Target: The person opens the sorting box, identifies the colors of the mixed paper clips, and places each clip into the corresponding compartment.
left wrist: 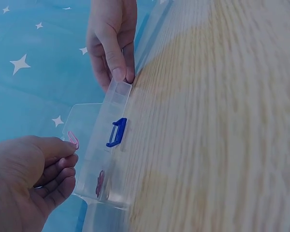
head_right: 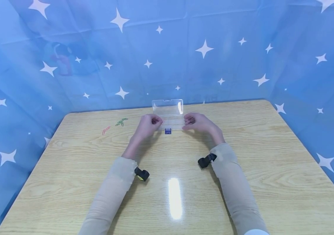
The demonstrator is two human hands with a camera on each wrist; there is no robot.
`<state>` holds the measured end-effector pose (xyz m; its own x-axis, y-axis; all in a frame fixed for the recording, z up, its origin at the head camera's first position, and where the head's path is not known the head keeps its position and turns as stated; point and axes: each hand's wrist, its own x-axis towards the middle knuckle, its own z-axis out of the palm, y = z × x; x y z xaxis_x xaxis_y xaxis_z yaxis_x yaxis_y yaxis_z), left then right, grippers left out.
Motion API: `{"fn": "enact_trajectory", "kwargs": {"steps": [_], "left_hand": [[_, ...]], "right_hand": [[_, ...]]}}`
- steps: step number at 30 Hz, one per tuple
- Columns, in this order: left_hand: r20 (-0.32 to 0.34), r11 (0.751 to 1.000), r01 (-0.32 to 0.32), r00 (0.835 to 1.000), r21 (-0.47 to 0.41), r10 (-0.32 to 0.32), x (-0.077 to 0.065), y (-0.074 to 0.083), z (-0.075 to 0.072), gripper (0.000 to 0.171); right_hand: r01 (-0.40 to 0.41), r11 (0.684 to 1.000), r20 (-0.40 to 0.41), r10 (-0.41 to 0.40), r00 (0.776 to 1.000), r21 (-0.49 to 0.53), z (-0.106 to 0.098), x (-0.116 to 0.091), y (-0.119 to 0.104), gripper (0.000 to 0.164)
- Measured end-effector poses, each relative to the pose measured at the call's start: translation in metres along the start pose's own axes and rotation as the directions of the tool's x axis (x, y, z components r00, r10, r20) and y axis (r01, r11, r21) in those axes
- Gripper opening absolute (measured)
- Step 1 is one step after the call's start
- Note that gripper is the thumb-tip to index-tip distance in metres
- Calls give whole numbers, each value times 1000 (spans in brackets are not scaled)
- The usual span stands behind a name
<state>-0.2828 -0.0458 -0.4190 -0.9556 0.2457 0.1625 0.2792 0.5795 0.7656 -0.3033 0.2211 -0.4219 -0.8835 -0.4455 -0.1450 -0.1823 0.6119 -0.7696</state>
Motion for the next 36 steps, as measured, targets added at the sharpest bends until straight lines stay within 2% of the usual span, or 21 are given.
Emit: {"fn": "enact_trajectory", "kwargs": {"steps": [15,29,36], "left_hand": [[1,1000,13,1000,24,-13,-2,-5,-1,12],[-45,1000,27,999,-4,-27,-14,-15,-19,14],[-91,999,39,995,-4,-39,-20,-22,-31,13]], "right_hand": [[-3,1000,5,3,1000,20,2,-1,-2,61],[-13,1000,-3,13,1000,10,0,-1,-1,60],[-16,1000,-5,16,1000,12,1,0,-2,59]]}}
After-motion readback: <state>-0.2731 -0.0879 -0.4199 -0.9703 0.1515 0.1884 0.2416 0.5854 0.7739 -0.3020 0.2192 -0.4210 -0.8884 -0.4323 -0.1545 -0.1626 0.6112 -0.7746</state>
